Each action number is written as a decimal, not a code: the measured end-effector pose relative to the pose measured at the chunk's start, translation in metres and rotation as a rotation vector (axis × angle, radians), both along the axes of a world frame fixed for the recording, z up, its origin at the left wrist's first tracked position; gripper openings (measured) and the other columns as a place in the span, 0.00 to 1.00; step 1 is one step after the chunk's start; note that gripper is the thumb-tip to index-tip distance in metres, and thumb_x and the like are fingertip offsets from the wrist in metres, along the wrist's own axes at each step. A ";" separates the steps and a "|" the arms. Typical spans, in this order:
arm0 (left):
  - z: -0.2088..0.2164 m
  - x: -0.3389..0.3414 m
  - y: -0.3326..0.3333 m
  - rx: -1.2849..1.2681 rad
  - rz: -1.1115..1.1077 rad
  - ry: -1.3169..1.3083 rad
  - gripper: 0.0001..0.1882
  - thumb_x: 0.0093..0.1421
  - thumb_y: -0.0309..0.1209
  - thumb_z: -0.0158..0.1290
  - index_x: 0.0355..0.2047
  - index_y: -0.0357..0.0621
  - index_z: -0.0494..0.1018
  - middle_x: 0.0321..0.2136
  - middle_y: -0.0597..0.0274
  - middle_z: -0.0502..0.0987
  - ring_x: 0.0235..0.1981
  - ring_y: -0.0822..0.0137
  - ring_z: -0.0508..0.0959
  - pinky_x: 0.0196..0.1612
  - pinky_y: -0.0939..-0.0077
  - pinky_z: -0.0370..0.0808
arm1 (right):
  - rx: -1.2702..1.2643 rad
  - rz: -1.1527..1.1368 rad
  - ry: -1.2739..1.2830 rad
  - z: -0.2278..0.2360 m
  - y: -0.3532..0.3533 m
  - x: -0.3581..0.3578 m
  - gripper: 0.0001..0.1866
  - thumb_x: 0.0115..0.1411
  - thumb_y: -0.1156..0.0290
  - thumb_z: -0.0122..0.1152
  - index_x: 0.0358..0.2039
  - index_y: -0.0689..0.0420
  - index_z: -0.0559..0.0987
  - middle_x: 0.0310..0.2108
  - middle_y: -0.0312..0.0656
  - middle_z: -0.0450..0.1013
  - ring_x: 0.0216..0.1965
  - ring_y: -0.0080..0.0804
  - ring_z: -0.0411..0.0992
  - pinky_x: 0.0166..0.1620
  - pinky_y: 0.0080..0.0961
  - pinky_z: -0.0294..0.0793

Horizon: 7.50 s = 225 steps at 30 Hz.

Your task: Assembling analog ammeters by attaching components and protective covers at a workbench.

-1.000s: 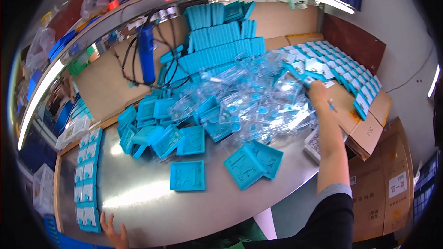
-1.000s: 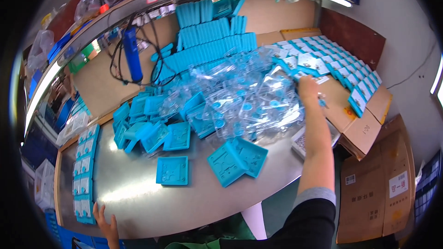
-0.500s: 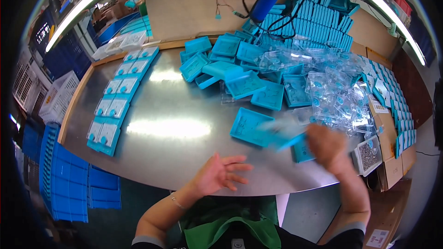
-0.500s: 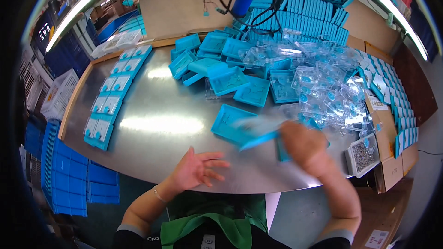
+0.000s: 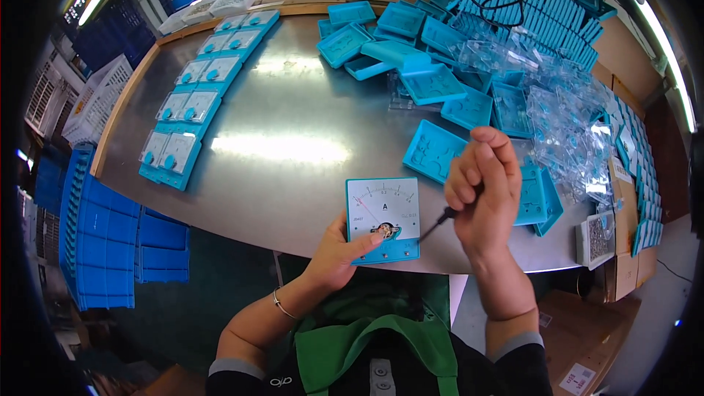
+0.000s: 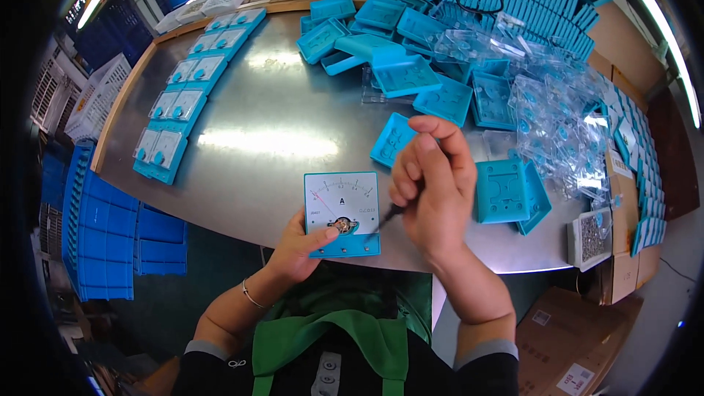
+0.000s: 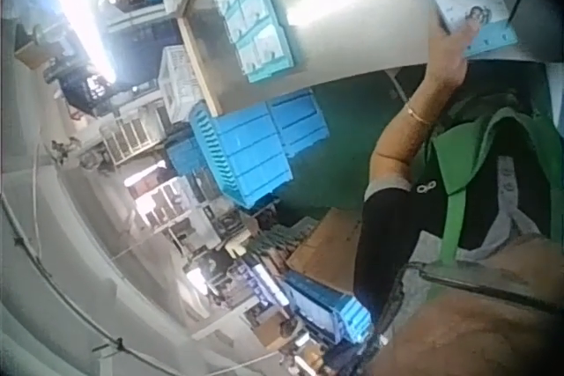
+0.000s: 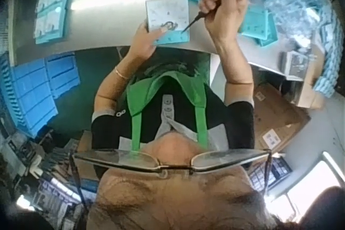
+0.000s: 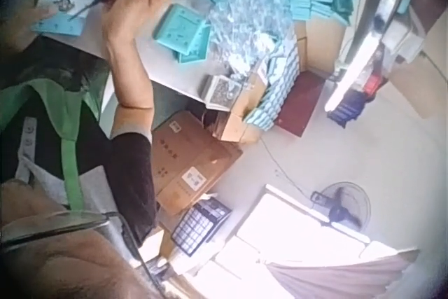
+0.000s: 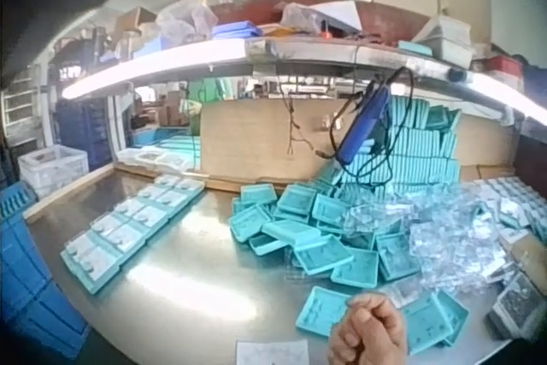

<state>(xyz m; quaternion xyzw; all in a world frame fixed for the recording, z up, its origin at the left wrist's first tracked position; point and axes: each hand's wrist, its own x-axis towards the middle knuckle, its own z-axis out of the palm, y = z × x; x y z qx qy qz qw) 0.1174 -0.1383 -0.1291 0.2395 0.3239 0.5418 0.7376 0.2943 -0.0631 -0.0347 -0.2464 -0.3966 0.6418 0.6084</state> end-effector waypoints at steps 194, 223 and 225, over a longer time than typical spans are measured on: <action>0.015 -0.009 -0.026 -0.003 -0.169 -0.122 0.28 0.55 0.38 0.55 0.51 0.34 0.62 0.42 0.53 0.73 0.36 0.63 0.77 0.36 0.68 0.77 | -0.042 0.158 -0.368 -0.115 -0.095 -0.010 0.10 0.49 0.82 0.65 0.34 0.63 0.78 0.33 0.37 0.77 0.34 0.21 0.73 0.38 0.20 0.74; 0.013 -0.013 -0.025 0.005 -0.137 -0.165 0.27 0.55 0.36 0.55 0.51 0.35 0.62 0.41 0.53 0.73 0.36 0.63 0.77 0.35 0.67 0.78 | -0.072 0.162 -0.377 -0.111 -0.096 -0.015 0.06 0.56 0.76 0.58 0.34 0.64 0.76 0.29 0.39 0.75 0.27 0.22 0.73 0.30 0.19 0.74; 0.014 -0.018 -0.026 0.044 -0.118 -0.141 0.27 0.55 0.36 0.55 0.51 0.35 0.62 0.43 0.53 0.73 0.39 0.63 0.77 0.39 0.68 0.77 | -0.231 0.223 -0.303 -0.097 -0.086 -0.005 0.08 0.58 0.72 0.56 0.34 0.65 0.76 0.26 0.37 0.73 0.23 0.20 0.70 0.27 0.17 0.70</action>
